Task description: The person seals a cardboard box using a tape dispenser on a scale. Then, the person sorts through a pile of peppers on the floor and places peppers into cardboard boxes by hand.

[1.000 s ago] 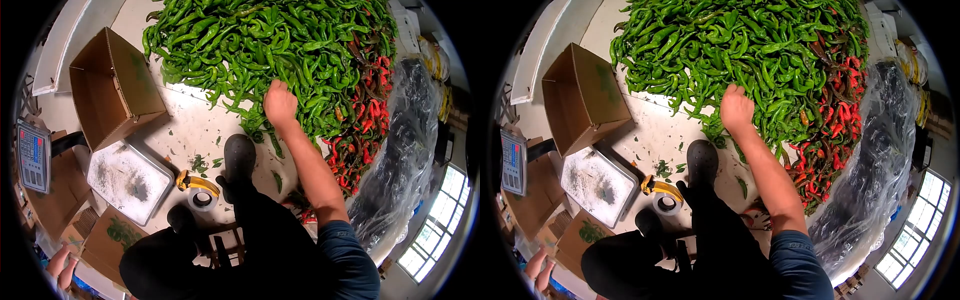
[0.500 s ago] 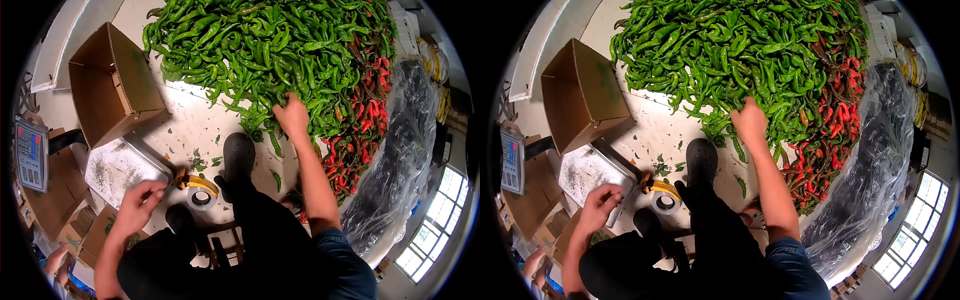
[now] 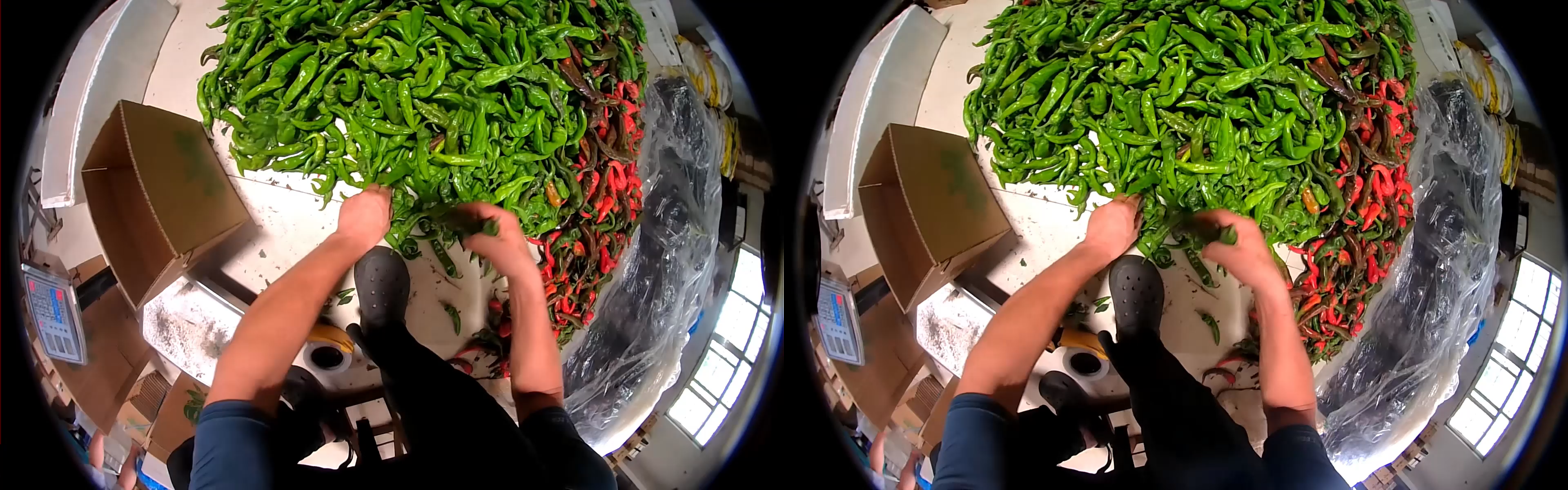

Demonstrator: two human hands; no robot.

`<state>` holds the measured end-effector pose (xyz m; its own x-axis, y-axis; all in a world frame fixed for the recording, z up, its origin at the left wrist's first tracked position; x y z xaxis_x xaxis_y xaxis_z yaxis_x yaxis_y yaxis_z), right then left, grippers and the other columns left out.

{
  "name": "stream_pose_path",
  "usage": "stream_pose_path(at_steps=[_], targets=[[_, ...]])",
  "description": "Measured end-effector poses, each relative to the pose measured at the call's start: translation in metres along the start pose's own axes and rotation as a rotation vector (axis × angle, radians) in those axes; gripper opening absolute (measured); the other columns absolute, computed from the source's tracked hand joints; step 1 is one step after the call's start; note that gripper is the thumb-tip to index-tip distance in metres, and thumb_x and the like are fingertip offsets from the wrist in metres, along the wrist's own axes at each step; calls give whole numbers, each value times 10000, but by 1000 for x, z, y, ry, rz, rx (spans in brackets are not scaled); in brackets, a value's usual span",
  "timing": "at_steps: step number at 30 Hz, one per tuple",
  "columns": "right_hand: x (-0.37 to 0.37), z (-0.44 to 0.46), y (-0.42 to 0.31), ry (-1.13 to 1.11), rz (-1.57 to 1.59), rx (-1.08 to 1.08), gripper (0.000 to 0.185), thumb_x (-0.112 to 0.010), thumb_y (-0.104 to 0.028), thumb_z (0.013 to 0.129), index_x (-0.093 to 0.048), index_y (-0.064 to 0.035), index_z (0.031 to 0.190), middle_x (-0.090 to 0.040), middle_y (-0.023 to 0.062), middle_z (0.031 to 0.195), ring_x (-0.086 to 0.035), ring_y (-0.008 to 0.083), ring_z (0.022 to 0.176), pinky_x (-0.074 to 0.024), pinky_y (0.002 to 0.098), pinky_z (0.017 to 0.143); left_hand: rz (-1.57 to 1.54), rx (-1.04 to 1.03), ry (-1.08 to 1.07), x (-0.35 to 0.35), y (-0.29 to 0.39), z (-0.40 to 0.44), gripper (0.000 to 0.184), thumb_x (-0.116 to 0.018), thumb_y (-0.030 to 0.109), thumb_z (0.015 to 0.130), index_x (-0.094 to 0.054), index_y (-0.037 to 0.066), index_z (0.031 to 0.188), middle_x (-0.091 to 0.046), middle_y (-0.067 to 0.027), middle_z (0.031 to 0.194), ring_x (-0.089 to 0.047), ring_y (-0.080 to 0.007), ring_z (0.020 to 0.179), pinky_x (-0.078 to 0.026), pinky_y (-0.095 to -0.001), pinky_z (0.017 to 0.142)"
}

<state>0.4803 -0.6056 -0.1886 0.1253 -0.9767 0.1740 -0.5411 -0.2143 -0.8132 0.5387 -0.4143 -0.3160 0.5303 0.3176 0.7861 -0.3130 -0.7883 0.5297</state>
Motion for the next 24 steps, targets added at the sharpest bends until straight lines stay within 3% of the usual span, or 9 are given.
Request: stream_pose_path(at_steps=[1,3,5,7,12,15,17,21,24], targets=[[10,8,-5,17,27,-1,344,-636,-11,753,-698,-14,1092,-717,25,931,-628,115,820,-499,288,766,-25,6,103,3,6,3,190,-594,161,899,-639,7,1001,-677,-186,977,-700,-375,784,-586,-457,707],[17,25,-27,27,79,-14,290,-613,-10,777,-697,-18,1054,-717,27,903,-612,98,757,-489,289,723,-68,49,173,5,8,6,192,-594,173,906,-635,7,992,-676,-197,970,-696,-379,781,-581,-470,710],[23,41,-70,268,-536,235,277,-650,-90,830,-669,17,1084,-719,160,873,-679,291,762,-529,402,758,-134,151,224,18,4,7,211,-592,182,913,-643,8,1021,-681,-194,957,-696,-377,765,-576,-473,697],[19,65,-100,391,-730,385,310,-676,-161,850,-646,36,1087,-717,232,918,-692,432,863,-531,475,830,-158,176,250,20,1,7,231,-594,187,916,-649,12,1056,-687,-187,941,-695,-376,748,-570,-477,686],[-11,163,-89,214,-1190,133,328,-635,-92,802,-647,10,1114,-697,295,975,-668,477,938,-534,529,838,-96,3,316,14,3,17,251,-621,184,908,-675,46,1110,-691,-150,878,-687,-366,696,-558,-478,644],[-4,155,-84,259,-1120,160,285,-622,-97,810,-638,7,1075,-698,290,949,-672,472,911,-531,534,820,-130,-110,345,33,7,-1,169,-659,201,890,-667,56,977,-656,-143,808,-657,-385,660,-542,-479,588],[-4,132,-72,291,-1189,102,249,-691,-120,822,-634,-37,1050,-716,233,901,-683,444,862,-542,520,781,-246,-147,400,57,13,-27,158,-656,193,902,-665,37,917,-657,-99,829,-659,-297,652,-524,-404,576],[5,79,-67,388,-910,189,325,-772,-115,800,-645,-59,1093,-716,209,904,-699,399,814,-542,480,740,-1308,255,357,47,-26,-59,181,-620,162,944,-719,12,926,-639,-12,981,-551,-89,875,-435,-232,764],[29,65,-68,319,-299,59,317,-771,-21,819,-646,-20,1110,-672,70,868,-611,137,577,-490,274,510,-1796,370,344,50,-35,-68,224,-556,147,972,-689,-14,1052,-704,-77,1074,-656,-176,931,-481,-314,932]])
Point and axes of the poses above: each hand's wrist, its own z-axis towards the middle knuckle, its own x-axis out of the back of the hand, y = z × x, the point moved 7 cm from there along z, towards the middle knuckle
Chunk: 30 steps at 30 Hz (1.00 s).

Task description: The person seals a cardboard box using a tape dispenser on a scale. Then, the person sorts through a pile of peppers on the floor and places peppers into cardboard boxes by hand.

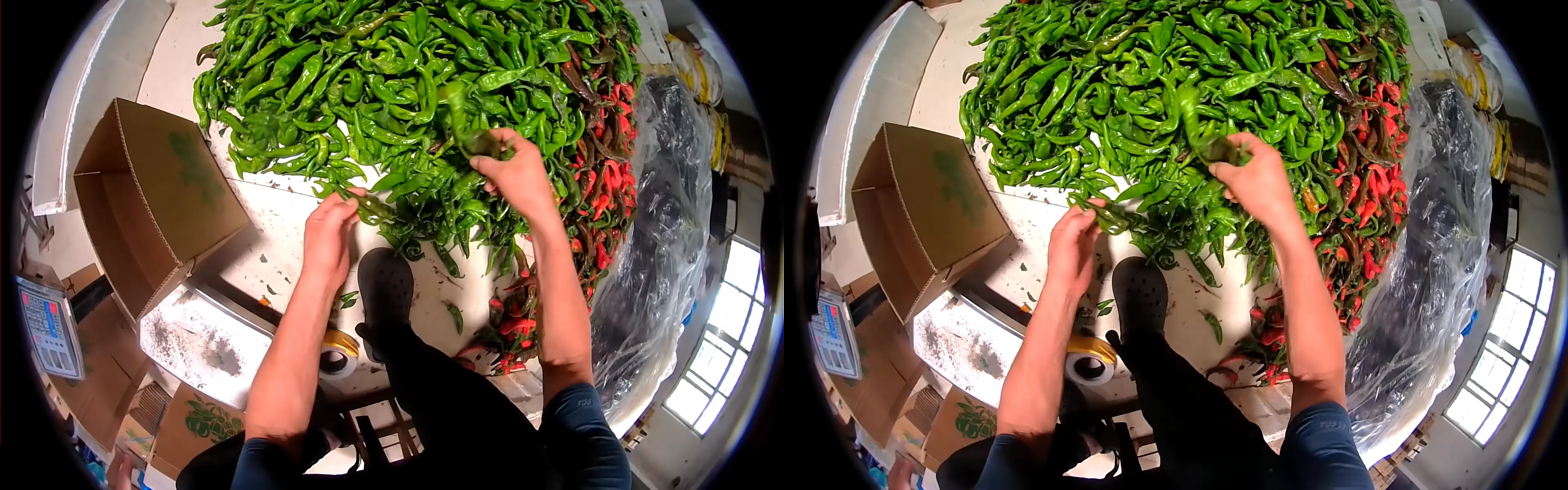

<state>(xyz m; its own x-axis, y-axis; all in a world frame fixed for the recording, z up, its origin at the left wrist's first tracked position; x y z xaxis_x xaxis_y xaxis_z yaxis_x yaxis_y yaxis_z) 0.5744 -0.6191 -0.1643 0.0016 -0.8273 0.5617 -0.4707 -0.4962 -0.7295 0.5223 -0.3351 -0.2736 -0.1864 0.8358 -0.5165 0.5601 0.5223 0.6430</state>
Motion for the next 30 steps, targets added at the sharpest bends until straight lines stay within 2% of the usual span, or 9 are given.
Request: stream_pose_path(at_steps=[3,5,9,13,17,19,24,27,30], targets=[[-4,-9,-17,-283,436,-136,342,-756,13,822,-627,-13,1138,-651,24,846,-564,87,526,-469,228,453,-398,123,-99,6,-18,6,267,-523,180,997,-662,-21,1103,-713,-108,1054,-675,-218,1005,-476,-332,979],[-21,-1,4,-386,491,-204,321,-746,4,835,-633,-20,1134,-645,18,834,-561,89,523,-468,233,451,171,32,84,-3,6,-4,319,-483,200,1019,-603,-59,1163,-703,-168,1069,-676,-259,1049,-478,-362,1004],[-59,-12,11,-515,838,-294,302,-695,-3,865,-648,-11,1163,-709,67,943,-568,101,495,-476,269,430,-63,-4,61,-1,23,-3,357,-453,194,1017,-575,-84,1204,-685,-133,971,-661,-250,1050,-477,-382,987],[-70,-14,19,-418,619,-258,253,-700,-4,858,-681,-16,1110,-710,58,940,-568,98,525,-455,257,457,-280,54,15,9,30,10,326,-478,170,1019,-595,-57,1223,-680,-103,902,-643,-197,918,-501,-331,898],[-71,-24,15,-363,588,-169,254,-708,-15,848,-686,-30,1101,-695,33,907,-564,96,540,-450,249,477,-12,-31,-16,-2,37,6,263,-585,54,967,-624,-36,1211,-685,-79,966,-633,-133,896,-499,-259,862],[-77,-27,14,-388,686,-188,255,-712,-26,844,-686,-37,1098,-691,26,900,-562,98,538,-454,250,481,62,6,-84,-19,31,6,268,-586,97,972,-619,-31,1206,-689,-88,933,-670,-202,914,-532,-359,927],[-89,-22,10,-390,731,-181,201,-753,-84,840,-674,-55,1023,-626,11,779,-570,127,572,-466,293,520,-85,120,-219,-42,25,16,347,-590,222,1004,-502,63,1299,-616,-161,1281,-557,-281,1254,-456,-590,1043],[-96,-21,-17,-458,622,-144,263,-759,-136,842,-672,-24,1064,-647,22,801,-582,119,604,-472,277,553,79,7,-252,-58,41,12,623,-705,355,948,-408,65,1413,-577,-145,1317,-532,-275,1281,-461,-581,1042],[-123,-19,-49,-536,389,8,366,-730,-158,845,-630,62,1120,-677,82,762,-635,143,625,-505,289,562,96,-1,-260,-67,38,21,548,-785,223,890,-509,-4,1305,-648,-103,1098,-656,-205,932,-560,-358,747]])
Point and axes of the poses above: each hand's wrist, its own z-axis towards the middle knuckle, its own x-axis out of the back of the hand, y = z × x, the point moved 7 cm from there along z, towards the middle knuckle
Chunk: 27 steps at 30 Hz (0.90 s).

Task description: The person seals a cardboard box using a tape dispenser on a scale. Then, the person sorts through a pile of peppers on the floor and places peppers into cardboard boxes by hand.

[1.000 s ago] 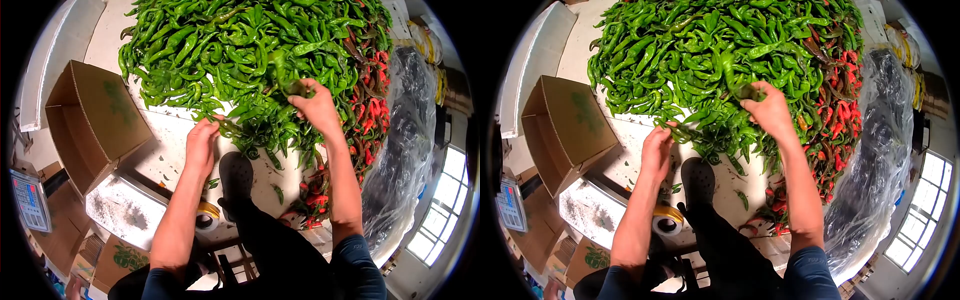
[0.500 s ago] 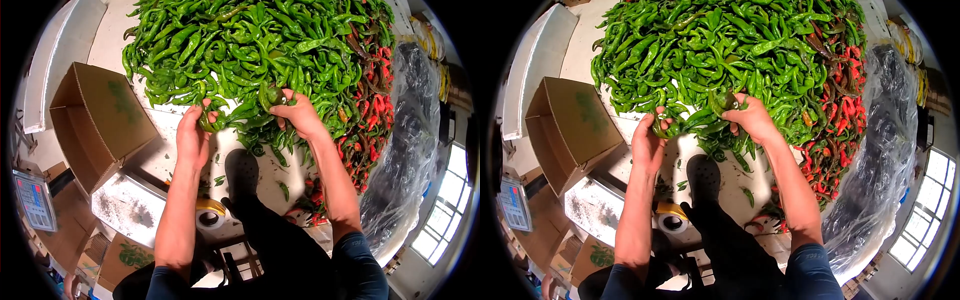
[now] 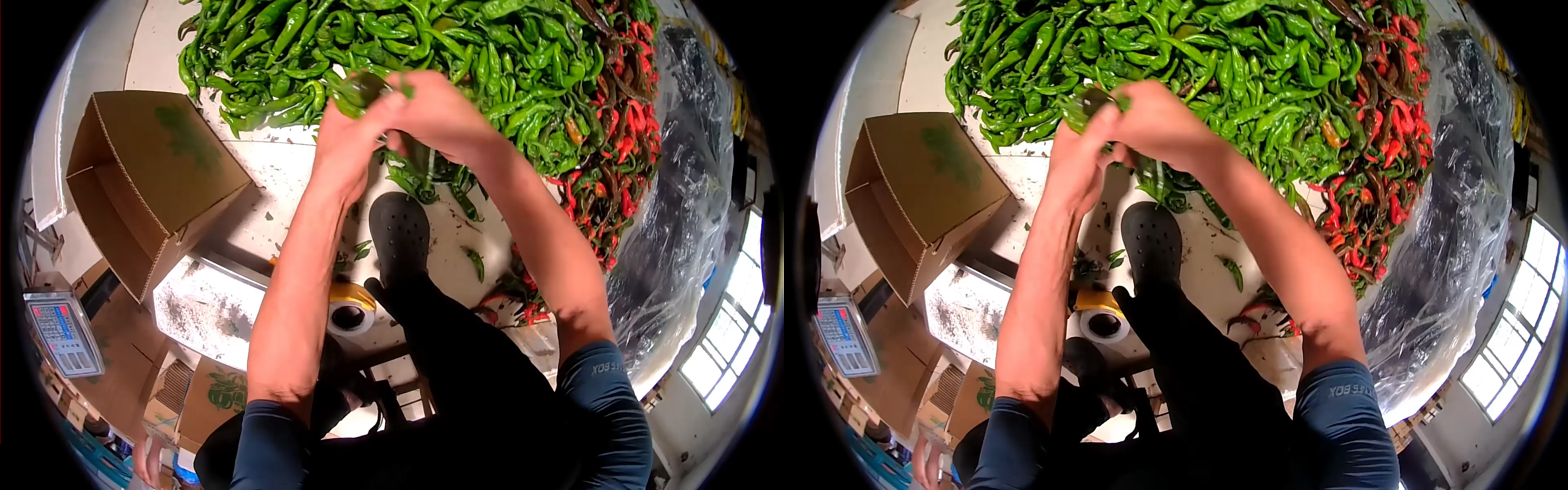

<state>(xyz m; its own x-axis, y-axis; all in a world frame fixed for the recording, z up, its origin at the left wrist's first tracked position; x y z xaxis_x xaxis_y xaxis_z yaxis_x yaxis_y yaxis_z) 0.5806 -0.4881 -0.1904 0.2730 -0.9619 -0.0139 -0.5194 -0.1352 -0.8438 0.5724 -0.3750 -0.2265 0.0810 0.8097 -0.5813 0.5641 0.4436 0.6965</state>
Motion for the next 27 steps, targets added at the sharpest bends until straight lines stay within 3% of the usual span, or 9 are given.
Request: stream_pose_path(at_steps=[2,7,13,14,15,18,21,23,27], targets=[[-13,2,-19,-12,-259,20,421,-716,-150,825,-600,89,1152,-686,115,745,-653,148,648,-508,284,575,-83,37,110,13,-6,5,302,-736,188,929,-617,14,1146,-675,-70,953,-665,-170,765,-520,-307,500],[-34,-4,-37,106,-687,224,557,-636,-295,830,-549,147,1156,-708,258,954,-711,324,888,-560,402,762,-526,71,91,36,-25,1,519,-634,401,1000,-542,40,1361,-630,-138,1289,-591,-234,1208,-460,-415,1071],[-51,-6,-20,136,-961,353,430,-554,-385,986,-625,38,1012,-709,215,878,-714,381,809,-572,492,709,-762,190,-93,36,-43,-7,257,-473,332,1079,-615,147,1186,-656,-45,1154,-611,-198,1137,-492,-398,1035],[-52,-6,-18,167,-943,414,420,-546,-381,988,-639,27,1012,-716,196,864,-720,375,793,-573,497,698,-755,51,-380,20,-34,-12,263,-472,344,1073,-617,148,1173,-657,-22,1150,-612,-183,1124,-500,-384,1025],[-54,-12,-17,194,-904,412,492,-573,-466,972,-636,22,984,-706,197,826,-721,370,790,-575,503,669,-637,106,145,48,-54,-21,448,-583,430,1006,-576,69,1272,-631,-71,1245,-613,-220,1163,-504,-430,1028],[-56,-28,-2,383,-720,325,563,-618,-539,949,-585,19,884,-656,209,670,-662,394,574,-552,499,589,-565,123,140,75,-74,-50,441,-585,379,997,-563,60,1301,-612,-90,1300,-590,-251,1224,-458,-444,1099],[-69,-40,23,497,-554,298,528,-661,-500,936,-568,19,931,-655,222,683,-666,402,588,-546,506,584,-632,166,72,77,-82,-88,396,-590,266,976,-557,39,1298,-627,-109,1267,-598,-268,1214,-473,-442,1083],[-82,-47,34,530,-617,291,479,-651,-468,948,-587,6,944,-679,212,787,-679,395,683,-547,517,642,-497,231,189,83,-92,-100,385,-602,219,952,-564,26,1283,-657,-105,1183,-665,-248,1047,-576,-400,884],[-77,-43,47,663,-746,366,383,-596,-382,985,-646,-8,918,-674,171,854,-673,391,797,-532,535,718,-492,297,197,93,-106,-111,451,-624,195,930,-544,1,1330,-646,-139,1238,-625,-269,1148,-511,-409,1002]])
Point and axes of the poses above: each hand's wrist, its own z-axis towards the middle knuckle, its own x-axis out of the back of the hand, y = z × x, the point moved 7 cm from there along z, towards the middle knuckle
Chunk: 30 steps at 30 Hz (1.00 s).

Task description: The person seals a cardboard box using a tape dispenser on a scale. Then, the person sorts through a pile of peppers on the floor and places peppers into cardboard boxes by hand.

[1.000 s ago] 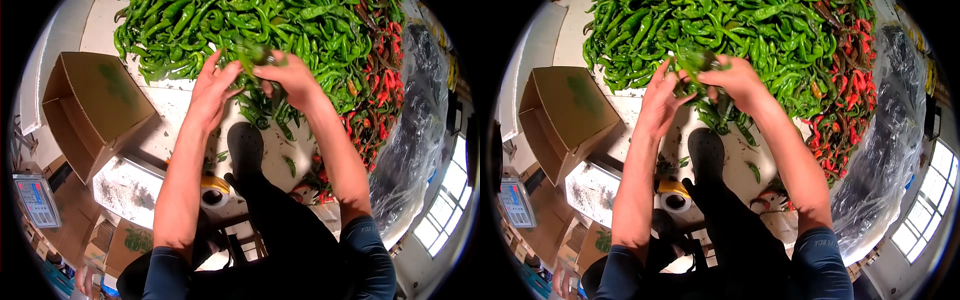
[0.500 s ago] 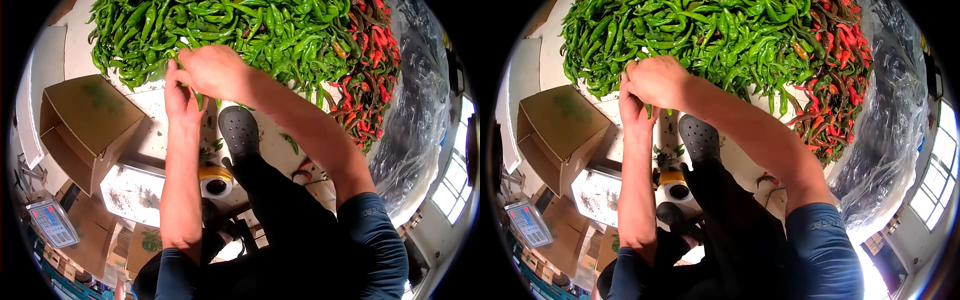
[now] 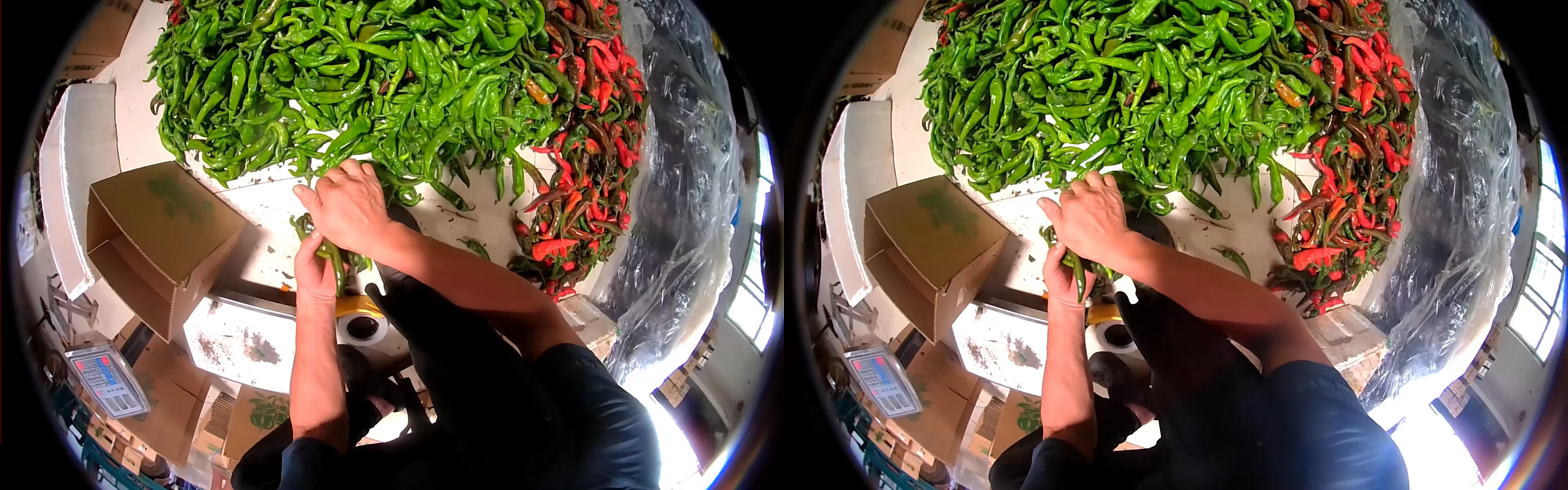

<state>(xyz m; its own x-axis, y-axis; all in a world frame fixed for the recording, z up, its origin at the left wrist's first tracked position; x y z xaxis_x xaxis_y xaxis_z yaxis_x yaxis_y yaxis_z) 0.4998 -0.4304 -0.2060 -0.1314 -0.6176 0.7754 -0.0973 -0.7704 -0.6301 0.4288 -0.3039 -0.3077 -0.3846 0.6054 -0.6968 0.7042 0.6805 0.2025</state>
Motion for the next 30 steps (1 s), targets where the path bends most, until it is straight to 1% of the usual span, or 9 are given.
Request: stream_pose_path(at_steps=[5,10,15,18,19,22,24,25,30], targets=[[-4,-8,26,-38,132,-192,181,-577,-210,970,-664,-52,948,-656,154,917,-669,394,741,-548,508,674,-41,-112,-12,-20,-10,-2,571,-635,151,875,-496,-15,1403,-628,-158,1305,-583,-291,1237,-421,-431,1128],[-11,-21,81,-324,-472,-3,212,-645,-49,786,-628,5,990,-629,151,976,-703,306,740,-573,413,667,-62,-104,-76,-1,5,0,605,-630,230,873,-476,80,1439,-666,-112,1165,-652,-315,1024,-561,-453,929],[-7,-50,104,-234,-484,168,214,-694,-115,758,-631,-37,947,-607,113,901,-660,296,786,-554,385,651,1,-86,-136,-4,19,-3,592,-602,295,945,-457,70,1473,-664,-102,1166,-646,-304,1046,-601,-454,854],[31,-41,89,-6,-221,210,202,-684,-120,788,-639,-19,958,-615,126,845,-643,320,731,-549,395,644,-48,-69,-179,1,21,-2,564,-587,358,998,-461,71,1467,-660,-111,1162,-644,-304,1056,-593,-438,860],[42,-33,92,120,-4,90,165,-639,-117,814,-585,-21,937,-633,138,821,-658,261,722,-534,392,609,-35,-93,-151,2,21,0,525,-567,389,1023,-489,72,1433,-671,-109,1133,-652,-296,1052,-593,-436,847],[51,7,126,19,627,-605,214,-623,-140,863,-581,23,995,-620,100,761,-600,226,550,-486,381,493,-76,-75,-63,10,17,7,460,-576,359,1021,-529,74,1379,-682,-103,1102,-661,-285,1030,-594,-439,836],[43,40,160,284,944,-748,281,-627,-136,873,-548,63,1054,-567,83,704,-533,202,458,-413,354,406,-67,-74,-52,3,15,7,390,-574,316,1021,-563,76,1328,-686,-98,1084,-667,-273,997,-589,-425,844],[43,46,162,407,1063,-987,304,-648,-100,863,-518,76,1072,-562,112,709,-533,202,463,-395,346,396,-64,-72,-34,2,13,6,382,-573,308,1020,-564,78,1326,-685,-96,1079,-667,-272,994,-589,-423,844],[12,72,168,444,1293,-1082,145,-576,-94,952,-518,30,1000,-570,122,736,-529,215,546,-387,369,445,-59,-65,-36,-4,11,1,389,-573,291,1015,-534,84,1341,-693,-108,1069,-663,-285,1046,-557,-434,939]])
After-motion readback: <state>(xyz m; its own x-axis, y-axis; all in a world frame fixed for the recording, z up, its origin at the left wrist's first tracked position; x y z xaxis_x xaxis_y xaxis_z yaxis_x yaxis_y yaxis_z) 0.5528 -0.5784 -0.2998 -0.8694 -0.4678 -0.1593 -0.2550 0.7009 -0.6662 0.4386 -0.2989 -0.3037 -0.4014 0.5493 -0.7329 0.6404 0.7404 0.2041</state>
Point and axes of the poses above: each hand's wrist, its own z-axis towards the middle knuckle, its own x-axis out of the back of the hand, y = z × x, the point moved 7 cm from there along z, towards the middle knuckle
